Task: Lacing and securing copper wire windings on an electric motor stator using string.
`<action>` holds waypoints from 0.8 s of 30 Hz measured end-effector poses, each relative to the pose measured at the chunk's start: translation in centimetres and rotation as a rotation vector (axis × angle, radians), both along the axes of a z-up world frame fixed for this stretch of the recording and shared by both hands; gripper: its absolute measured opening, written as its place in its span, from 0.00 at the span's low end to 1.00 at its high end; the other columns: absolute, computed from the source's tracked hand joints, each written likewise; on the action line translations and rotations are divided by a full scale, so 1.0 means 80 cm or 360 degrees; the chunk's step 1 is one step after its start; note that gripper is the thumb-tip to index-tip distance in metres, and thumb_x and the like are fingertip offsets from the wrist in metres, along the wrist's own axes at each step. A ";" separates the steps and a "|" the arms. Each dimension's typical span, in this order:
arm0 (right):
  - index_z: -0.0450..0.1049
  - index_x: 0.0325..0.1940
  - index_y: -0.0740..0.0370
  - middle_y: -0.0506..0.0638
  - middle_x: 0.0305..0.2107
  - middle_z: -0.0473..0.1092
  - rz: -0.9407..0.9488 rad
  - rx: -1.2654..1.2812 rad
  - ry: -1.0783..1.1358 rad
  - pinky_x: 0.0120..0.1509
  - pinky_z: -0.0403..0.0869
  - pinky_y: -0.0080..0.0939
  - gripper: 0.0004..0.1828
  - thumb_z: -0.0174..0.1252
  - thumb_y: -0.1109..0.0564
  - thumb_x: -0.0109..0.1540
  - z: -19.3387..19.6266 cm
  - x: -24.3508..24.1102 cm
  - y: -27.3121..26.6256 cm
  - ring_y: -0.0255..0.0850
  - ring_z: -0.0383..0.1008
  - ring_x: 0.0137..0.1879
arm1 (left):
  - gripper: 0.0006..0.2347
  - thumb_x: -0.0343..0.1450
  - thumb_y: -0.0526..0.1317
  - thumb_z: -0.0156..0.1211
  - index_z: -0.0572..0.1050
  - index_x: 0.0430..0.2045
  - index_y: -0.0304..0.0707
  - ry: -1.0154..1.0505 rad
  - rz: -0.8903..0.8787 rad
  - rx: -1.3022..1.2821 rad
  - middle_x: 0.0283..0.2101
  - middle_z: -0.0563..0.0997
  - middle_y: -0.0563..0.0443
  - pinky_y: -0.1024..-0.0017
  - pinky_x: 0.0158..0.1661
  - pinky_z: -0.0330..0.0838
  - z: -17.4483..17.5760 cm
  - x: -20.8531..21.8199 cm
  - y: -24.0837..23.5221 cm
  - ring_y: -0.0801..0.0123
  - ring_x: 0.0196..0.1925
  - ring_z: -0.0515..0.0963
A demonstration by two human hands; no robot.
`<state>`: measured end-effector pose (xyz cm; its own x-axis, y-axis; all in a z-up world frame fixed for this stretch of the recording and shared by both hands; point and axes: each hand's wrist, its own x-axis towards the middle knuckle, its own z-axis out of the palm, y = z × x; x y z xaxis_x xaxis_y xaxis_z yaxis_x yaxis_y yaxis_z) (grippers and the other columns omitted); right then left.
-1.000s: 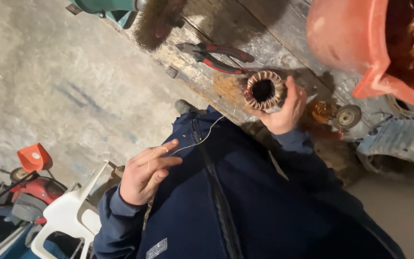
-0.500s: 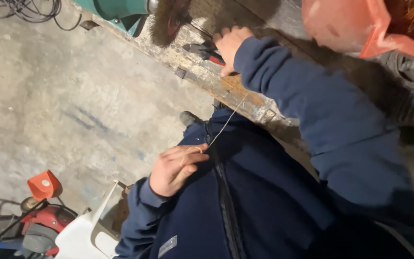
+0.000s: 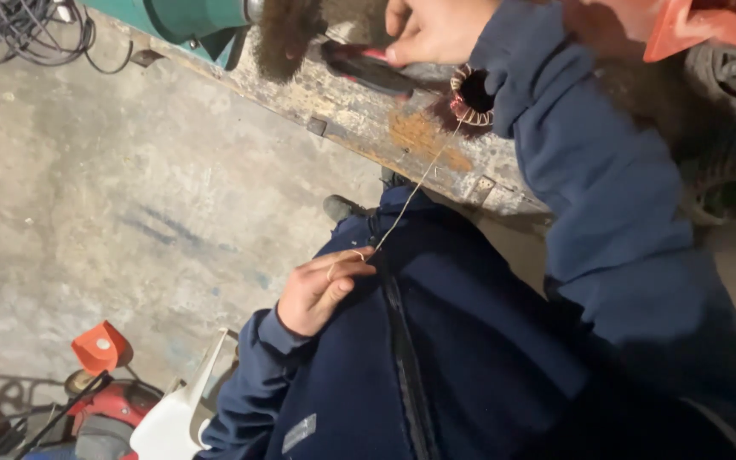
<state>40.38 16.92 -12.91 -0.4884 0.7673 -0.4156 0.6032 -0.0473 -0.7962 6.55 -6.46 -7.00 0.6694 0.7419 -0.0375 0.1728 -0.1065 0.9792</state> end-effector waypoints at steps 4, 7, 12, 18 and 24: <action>0.70 0.52 0.71 0.66 0.42 0.75 0.0205 0.0527 -0.0432 0.50 0.76 0.58 0.39 0.72 0.36 0.54 -0.024 -0.013 -0.007 0.59 0.79 0.46 | 0.16 0.80 0.47 0.49 0.79 0.46 0.34 0.0002 -0.0058 -0.0047 0.55 0.82 0.40 0.64 0.58 0.75 -0.007 0.001 0.007 0.51 0.57 0.83; 0.74 0.51 0.70 0.66 0.42 0.74 0.0342 0.0798 -0.0836 0.48 0.75 0.59 0.45 0.77 0.32 0.47 -0.037 -0.053 -0.021 0.62 0.76 0.46 | 0.16 0.80 0.48 0.49 0.80 0.46 0.34 0.0004 -0.0047 -0.0072 0.55 0.82 0.41 0.64 0.57 0.75 -0.003 0.003 0.006 0.52 0.56 0.83; 0.75 0.51 0.67 0.61 0.45 0.72 0.0422 0.0758 -0.1292 0.44 0.76 0.54 0.47 0.78 0.32 0.41 -0.087 -0.085 -0.027 0.57 0.77 0.46 | 0.16 0.80 0.47 0.50 0.80 0.45 0.34 0.0019 0.0008 -0.0025 0.55 0.82 0.41 0.65 0.57 0.75 0.001 0.006 0.002 0.53 0.56 0.84; 0.78 0.49 0.65 0.63 0.41 0.76 0.0521 0.0771 -0.1283 0.43 0.77 0.55 0.36 0.75 0.41 0.44 -0.085 -0.063 0.001 0.55 0.79 0.43 | 0.14 0.80 0.45 0.52 0.80 0.45 0.34 -0.0032 0.0158 -0.0021 0.59 0.79 0.39 0.65 0.56 0.76 -0.002 0.008 -0.009 0.53 0.57 0.83; 0.76 0.50 0.72 0.65 0.32 0.75 0.0254 0.0161 -0.0822 0.39 0.74 0.53 0.35 0.73 0.39 0.56 -0.108 0.045 0.031 0.55 0.78 0.36 | 0.11 0.79 0.42 0.53 0.79 0.42 0.35 -0.0114 -0.0024 0.0249 0.59 0.80 0.40 0.63 0.56 0.75 -0.002 0.012 0.000 0.51 0.58 0.82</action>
